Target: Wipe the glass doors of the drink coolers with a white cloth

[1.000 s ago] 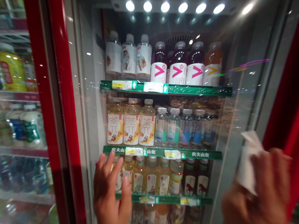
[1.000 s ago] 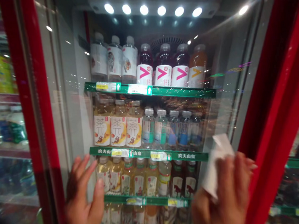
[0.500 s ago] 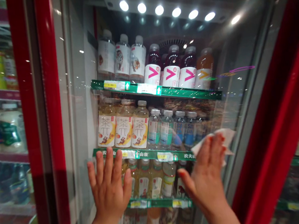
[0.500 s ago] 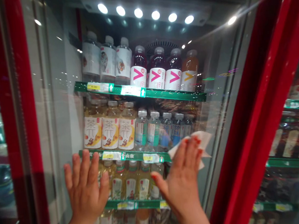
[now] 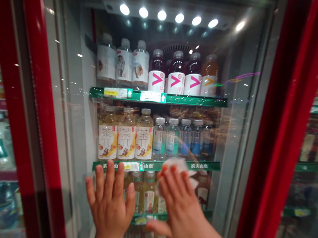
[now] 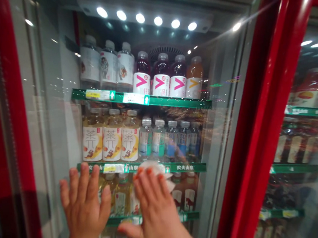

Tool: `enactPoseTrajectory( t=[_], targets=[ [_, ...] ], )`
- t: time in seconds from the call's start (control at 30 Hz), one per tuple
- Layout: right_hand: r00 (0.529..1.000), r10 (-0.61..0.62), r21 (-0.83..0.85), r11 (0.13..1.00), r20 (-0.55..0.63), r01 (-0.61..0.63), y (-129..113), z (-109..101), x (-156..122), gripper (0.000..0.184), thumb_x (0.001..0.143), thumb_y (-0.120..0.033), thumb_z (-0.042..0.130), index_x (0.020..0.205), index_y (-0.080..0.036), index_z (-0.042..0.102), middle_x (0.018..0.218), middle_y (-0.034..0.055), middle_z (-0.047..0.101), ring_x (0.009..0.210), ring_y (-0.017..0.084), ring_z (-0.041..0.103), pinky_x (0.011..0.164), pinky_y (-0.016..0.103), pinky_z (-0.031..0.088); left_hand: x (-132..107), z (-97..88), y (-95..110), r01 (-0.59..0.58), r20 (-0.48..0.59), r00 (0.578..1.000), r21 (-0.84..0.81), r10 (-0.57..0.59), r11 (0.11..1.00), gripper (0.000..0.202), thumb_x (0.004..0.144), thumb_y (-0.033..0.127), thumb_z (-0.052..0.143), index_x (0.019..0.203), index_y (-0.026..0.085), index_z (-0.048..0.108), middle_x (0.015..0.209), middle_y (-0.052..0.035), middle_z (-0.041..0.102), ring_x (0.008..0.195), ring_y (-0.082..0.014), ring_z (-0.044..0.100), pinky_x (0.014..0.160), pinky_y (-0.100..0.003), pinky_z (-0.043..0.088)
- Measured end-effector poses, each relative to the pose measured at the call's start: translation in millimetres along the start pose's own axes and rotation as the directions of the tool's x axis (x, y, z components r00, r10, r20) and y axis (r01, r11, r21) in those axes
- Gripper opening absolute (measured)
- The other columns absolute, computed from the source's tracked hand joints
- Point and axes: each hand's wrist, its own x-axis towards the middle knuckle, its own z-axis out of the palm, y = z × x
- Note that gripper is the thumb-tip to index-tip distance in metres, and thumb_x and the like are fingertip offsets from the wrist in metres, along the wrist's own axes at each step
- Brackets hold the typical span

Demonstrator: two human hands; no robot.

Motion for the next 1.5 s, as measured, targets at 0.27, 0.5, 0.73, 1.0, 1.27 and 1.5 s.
enactPoseTrajectory(
  t=[0.27,0.5,0.73,1.0,1.27,1.5],
  targets=[
    [0.889,0.426,-0.191,0.871,-0.166,-0.453,51.7,-26.6,-26.7,0.098,0.110,-0.063,0.040,0.176,-0.009,-0.008,0.182,0.0222,-0.014,0.170,0.050,-0.006,0.128,0.086,0.019,0.8,0.0,1.9,-0.001,0.007,1.000,-0.004,0.001,1.000,0.083,0.106,0.024,0.057,0.178,0.027,0.016,0.186,0.0003,0.011,0.174,-0.0251,0.006,0.144,-0.050,0.001],
    [0.978,-0.207,-0.174,0.964,-0.029,0.199,-18.9,28.9,-119.9,0.097,0.100,-0.084,0.049,0.170,-0.018,0.043,0.179,0.0065,0.032,0.172,0.029,0.014,0.144,0.043,0.007,-1.5,1.9,-0.5,0.022,0.016,1.000,-0.020,-0.022,1.000,0.083,0.106,0.025,0.059,0.178,0.030,0.017,0.185,0.0007,0.014,0.174,-0.0260,0.009,0.144,-0.051,0.003],
    [0.877,0.465,-0.252,0.840,-0.122,-0.481,22.5,-3.0,-113.9,0.096,0.111,-0.059,0.038,0.174,0.000,-0.004,0.180,0.0294,-0.008,0.171,0.045,-0.005,0.132,0.080,0.020,0.3,1.1,1.1,0.015,0.018,1.000,-0.020,-0.014,1.000,0.084,0.106,0.025,0.060,0.178,0.028,0.016,0.185,0.0011,0.012,0.174,-0.0253,0.007,0.144,-0.050,0.002],
    [0.996,-0.065,-0.130,0.990,-0.058,0.057,-42.4,35.2,-100.0,0.095,0.105,-0.074,0.043,0.176,-0.013,0.027,0.181,0.0051,0.024,0.173,0.025,0.013,0.143,0.039,0.006,0.1,-1.3,-2.6,-0.016,0.006,1.000,-0.020,0.016,1.000,0.085,0.104,0.022,0.063,0.178,0.027,0.019,0.185,0.0007,0.014,0.174,-0.0247,0.009,0.144,-0.048,0.003],
    [0.929,0.345,-0.157,0.918,-0.136,-0.364,-33.4,25.5,-61.6,0.097,0.108,-0.061,0.048,0.176,-0.004,0.009,0.182,0.0225,0.004,0.172,0.040,-0.002,0.137,0.073,0.008,-0.3,-2.3,-1.7,-0.026,0.008,1.000,-0.038,0.026,0.999,0.085,0.104,0.021,0.062,0.178,0.026,0.019,0.185,0.0008,0.013,0.174,-0.0247,0.008,0.144,-0.048,0.001],
    [0.995,0.058,-0.123,0.990,-0.078,-0.067,-35.5,30.7,-121.4,0.089,0.106,-0.062,0.055,0.175,-0.013,0.028,0.179,0.0101,0.029,0.173,0.029,0.009,0.144,0.051,0.002,1.6,-3.4,0.5,-0.016,0.033,0.999,-0.018,0.016,1.000,0.084,0.106,0.022,0.059,0.178,0.028,0.016,0.186,0.0018,0.010,0.174,-0.0251,0.006,0.144,-0.048,0.001]
  ],
)
